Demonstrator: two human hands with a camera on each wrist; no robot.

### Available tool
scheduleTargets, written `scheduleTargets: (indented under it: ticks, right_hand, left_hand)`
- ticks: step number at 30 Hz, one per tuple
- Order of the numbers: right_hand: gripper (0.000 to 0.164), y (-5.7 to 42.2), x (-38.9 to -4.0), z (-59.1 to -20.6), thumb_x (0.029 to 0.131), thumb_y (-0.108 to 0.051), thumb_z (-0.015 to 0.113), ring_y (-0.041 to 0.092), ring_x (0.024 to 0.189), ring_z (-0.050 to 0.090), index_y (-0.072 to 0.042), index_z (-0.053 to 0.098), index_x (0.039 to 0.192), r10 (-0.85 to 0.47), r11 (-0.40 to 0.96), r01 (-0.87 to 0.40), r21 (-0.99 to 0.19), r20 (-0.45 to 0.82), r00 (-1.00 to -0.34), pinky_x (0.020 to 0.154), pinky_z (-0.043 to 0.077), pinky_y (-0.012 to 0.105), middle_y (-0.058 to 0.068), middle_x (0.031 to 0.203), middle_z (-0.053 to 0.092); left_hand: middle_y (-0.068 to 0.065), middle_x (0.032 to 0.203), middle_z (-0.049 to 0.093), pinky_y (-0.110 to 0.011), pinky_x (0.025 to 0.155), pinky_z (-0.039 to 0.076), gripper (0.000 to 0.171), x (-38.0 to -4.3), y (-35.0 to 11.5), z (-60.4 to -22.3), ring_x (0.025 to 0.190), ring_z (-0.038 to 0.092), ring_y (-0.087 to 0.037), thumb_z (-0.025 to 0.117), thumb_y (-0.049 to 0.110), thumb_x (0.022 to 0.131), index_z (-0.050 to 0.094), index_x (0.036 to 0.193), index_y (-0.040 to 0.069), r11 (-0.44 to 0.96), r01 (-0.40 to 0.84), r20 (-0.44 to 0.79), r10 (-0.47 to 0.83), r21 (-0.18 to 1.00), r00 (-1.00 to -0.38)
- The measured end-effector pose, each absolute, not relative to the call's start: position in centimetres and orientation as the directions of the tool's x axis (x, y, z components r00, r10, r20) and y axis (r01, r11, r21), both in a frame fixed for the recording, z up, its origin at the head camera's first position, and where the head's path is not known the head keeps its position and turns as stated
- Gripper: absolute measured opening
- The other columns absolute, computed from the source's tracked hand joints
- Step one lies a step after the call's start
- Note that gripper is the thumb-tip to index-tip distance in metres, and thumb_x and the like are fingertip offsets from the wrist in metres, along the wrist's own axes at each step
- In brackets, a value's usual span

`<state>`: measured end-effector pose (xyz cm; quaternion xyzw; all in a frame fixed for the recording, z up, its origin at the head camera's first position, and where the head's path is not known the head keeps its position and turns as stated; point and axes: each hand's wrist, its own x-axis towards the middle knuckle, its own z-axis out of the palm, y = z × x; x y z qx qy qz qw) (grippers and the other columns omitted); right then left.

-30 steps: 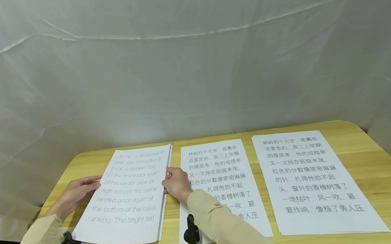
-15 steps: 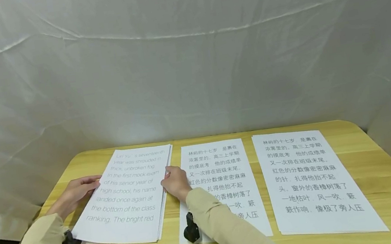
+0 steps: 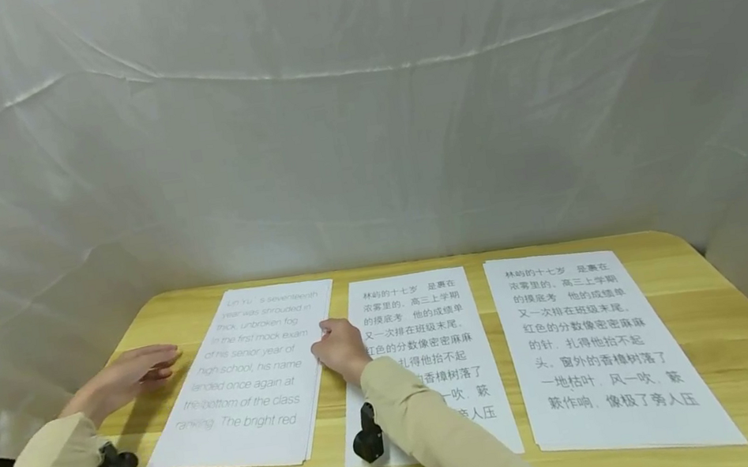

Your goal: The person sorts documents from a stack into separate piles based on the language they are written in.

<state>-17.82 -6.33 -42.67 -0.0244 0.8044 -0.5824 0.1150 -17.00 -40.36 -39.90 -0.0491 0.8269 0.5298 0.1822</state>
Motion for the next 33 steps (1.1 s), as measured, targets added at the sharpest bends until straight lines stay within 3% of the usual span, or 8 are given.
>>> scheduleTargets:
  ticks: [8,11,14,16,20,25,33]
  right_hand:
    - [0.049,-5.1,-17.9,-42.2,0.082,0.004,0.060,0.013,0.057,0.050,0.010,0.053,0.130,-0.207,0.303,0.077,-0.950,-0.145,-0.968,0.058,0.047,0.023,0.004,0.075,0.053]
    - [0.048,-4.0,-18.3,-42.1,0.081,0.003,0.058,0.015,0.062,0.052,0.010,0.054,0.128,-0.179,0.296,0.072,-0.952,-0.129,-0.975,0.063,0.051,0.027,0.006,0.079,0.057]
    - [0.043,-2.8,-18.7,-41.9,0.085,0.001,0.059,0.021,0.072,0.059,0.009,0.055,0.128,-0.149,0.304,0.049,-0.951,-0.098,-0.984,0.068,0.055,0.031,0.010,0.089,0.059]
    - [0.041,-1.9,-19.0,-41.7,0.089,-0.002,0.059,0.025,0.080,0.062,0.008,0.055,0.128,-0.147,0.331,0.014,-0.943,-0.067,-0.987,0.070,0.056,0.032,0.011,0.097,0.060]
    - [0.039,-0.2,-19.2,-41.0,0.091,-0.008,0.060,0.025,0.090,0.063,0.004,0.059,0.128,-0.152,0.427,-0.087,-0.900,0.023,-0.988,0.078,0.054,0.033,0.010,0.101,0.064]
    - [0.039,1.9,-18.8,-39.9,0.092,-0.012,0.062,0.024,0.102,0.061,-0.001,0.060,0.129,-0.166,0.489,-0.136,-0.862,0.061,-0.984,0.088,0.051,0.038,0.011,0.109,0.066]
    - [0.044,5.2,-18.4,-38.9,0.095,-0.016,0.060,0.031,0.115,0.055,-0.001,0.054,0.135,-0.127,0.500,-0.078,-0.863,0.016,-0.992,0.095,0.047,0.044,0.016,0.124,0.060]
  left_hand:
    - [-0.028,0.134,0.036,-0.031,0.080,0.048,0.062,-16.0,-42.1,-38.0,0.090,0.050,-0.019,0.039,0.025,0.105,0.019,0.144,-0.018,0.483,-0.285,-0.354,0.057,0.828,-0.933]
    - [-0.032,0.144,0.029,-0.029,0.086,0.048,0.063,-15.7,-40.6,-37.7,0.110,0.047,-0.031,0.040,0.028,0.105,0.019,0.146,-0.015,0.472,-0.250,-0.299,0.031,0.846,-0.954]
    - [-0.032,0.151,0.019,-0.032,0.098,0.044,0.063,-15.7,-38.7,-37.8,0.130,0.032,-0.041,0.042,0.027,0.105,0.017,0.148,-0.012,0.387,-0.201,-0.234,0.040,0.900,-0.971]
    - [-0.031,0.153,0.016,-0.035,0.105,0.038,0.064,-15.7,-37.4,-38.1,0.137,0.024,-0.041,0.045,0.025,0.104,0.016,0.149,-0.011,0.311,-0.173,-0.200,0.057,0.934,-0.978]
    - [-0.029,0.151,0.022,-0.036,0.108,0.035,0.064,-15.7,-34.6,-38.4,0.135,0.029,-0.038,0.050,0.019,0.102,0.018,0.148,-0.011,0.197,-0.135,-0.150,0.065,0.971,-0.987]
    - [-0.027,0.147,0.032,-0.032,0.104,0.039,0.055,-15.7,-30.3,-38.0,0.134,0.035,-0.036,0.052,0.009,0.100,0.028,0.145,-0.011,0.160,-0.108,-0.115,0.036,0.981,-0.993]
    - [-0.022,0.130,0.055,-0.042,0.101,0.041,0.040,-15.8,-23.9,-37.6,0.120,0.051,-0.031,0.057,0.008,0.096,0.054,0.134,-0.001,0.391,-0.031,0.009,-0.100,0.920,-0.995]
